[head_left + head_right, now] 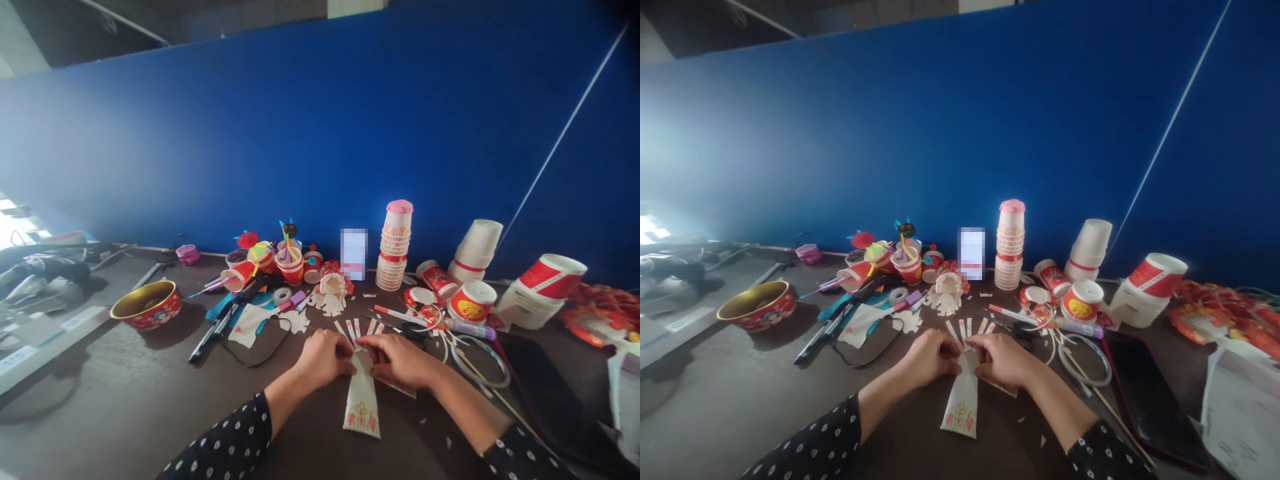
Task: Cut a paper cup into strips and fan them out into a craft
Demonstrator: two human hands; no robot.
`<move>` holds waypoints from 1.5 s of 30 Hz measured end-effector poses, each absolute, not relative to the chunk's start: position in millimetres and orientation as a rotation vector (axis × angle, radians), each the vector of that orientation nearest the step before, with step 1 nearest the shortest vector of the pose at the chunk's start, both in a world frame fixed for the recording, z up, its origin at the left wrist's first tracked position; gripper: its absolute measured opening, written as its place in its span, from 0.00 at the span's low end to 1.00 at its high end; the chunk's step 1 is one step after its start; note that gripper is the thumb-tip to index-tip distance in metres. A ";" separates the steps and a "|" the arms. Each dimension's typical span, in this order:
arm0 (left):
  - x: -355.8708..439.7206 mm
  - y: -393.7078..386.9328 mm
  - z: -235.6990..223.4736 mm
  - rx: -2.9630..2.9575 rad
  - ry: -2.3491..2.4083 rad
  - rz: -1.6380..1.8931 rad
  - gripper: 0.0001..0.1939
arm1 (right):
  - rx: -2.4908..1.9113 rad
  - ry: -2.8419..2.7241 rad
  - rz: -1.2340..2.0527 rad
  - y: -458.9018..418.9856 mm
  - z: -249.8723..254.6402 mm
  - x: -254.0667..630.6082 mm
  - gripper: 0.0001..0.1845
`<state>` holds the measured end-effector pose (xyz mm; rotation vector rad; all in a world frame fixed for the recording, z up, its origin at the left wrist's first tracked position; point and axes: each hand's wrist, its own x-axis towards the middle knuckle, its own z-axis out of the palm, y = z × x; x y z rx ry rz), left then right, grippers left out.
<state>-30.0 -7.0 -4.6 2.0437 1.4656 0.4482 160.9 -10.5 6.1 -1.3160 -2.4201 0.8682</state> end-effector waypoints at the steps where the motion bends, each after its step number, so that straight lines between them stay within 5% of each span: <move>1: -29.7 -6.8 -4.5 2.043 1.468 0.448 0.12 | -1.326 -2.418 0.862 -10.9 6.0 159.8 0.27; 45: -22.4 -12.0 2.6 2.121 1.592 0.338 0.17 | -1.379 -2.362 0.806 -11.3 2.9 154.8 0.25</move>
